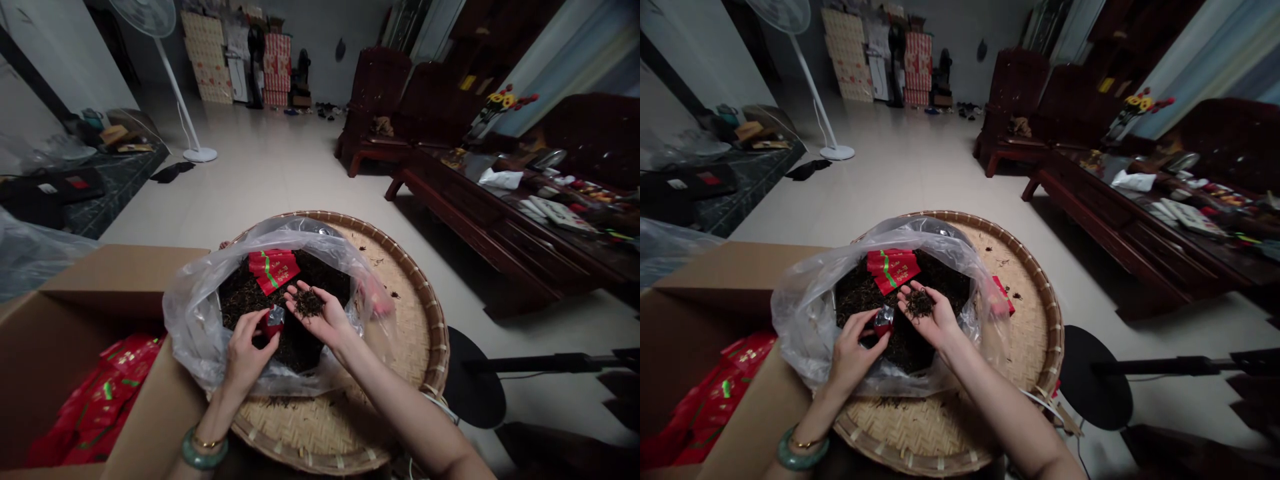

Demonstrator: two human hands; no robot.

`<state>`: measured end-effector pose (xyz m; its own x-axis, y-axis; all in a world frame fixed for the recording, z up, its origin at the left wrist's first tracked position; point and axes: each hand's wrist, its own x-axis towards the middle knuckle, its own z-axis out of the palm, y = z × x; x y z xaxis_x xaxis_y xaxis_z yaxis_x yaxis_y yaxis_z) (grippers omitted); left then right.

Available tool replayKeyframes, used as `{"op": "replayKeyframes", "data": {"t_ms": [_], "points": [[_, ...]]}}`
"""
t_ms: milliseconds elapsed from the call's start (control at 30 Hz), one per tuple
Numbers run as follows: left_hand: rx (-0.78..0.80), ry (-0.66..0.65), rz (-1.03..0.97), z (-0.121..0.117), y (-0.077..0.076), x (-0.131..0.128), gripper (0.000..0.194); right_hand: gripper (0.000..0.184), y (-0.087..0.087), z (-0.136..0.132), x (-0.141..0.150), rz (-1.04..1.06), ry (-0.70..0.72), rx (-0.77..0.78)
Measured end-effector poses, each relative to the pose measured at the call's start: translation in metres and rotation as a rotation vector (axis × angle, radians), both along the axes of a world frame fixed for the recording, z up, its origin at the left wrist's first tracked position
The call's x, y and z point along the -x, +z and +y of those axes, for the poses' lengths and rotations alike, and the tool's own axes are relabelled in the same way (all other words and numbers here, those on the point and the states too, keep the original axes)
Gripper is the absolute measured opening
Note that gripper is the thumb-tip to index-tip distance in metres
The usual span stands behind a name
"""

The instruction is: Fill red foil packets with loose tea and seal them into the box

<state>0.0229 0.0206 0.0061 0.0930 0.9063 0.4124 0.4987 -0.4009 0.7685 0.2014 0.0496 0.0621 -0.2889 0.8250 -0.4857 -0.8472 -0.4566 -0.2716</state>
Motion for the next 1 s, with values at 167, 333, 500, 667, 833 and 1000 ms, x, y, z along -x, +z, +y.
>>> {"op": "replayKeyframes", "data": {"t_ms": [167,333,500,667,833,1000], "points": [[-0.008,0.004,0.01,0.0,0.0,0.0,0.035,0.031,0.011,-0.006,0.002,-0.019,-0.03,-0.011],[0.006,-0.002,0.01,-0.001,0.0,0.0,0.035,0.035,0.014,-0.012,0.002,-0.051,0.029,-0.064],[0.003,-0.008,0.007,-0.001,-0.001,0.0,0.035,0.029,0.006,-0.011,-0.001,-0.186,0.185,-0.027],[-0.002,-0.005,0.003,-0.001,-0.001,0.0,0.035,0.016,0.009,-0.007,-0.012,-0.162,0.252,-0.047],[-0.002,-0.012,0.011,0.0,-0.003,0.0,0.037,0.026,0.029,-0.009,-0.018,-0.181,0.262,-0.161],[0.01,-0.024,0.024,0.0,-0.004,0.0,0.04,0.037,0.047,-0.005,-0.018,-0.288,0.492,-0.307]]}}
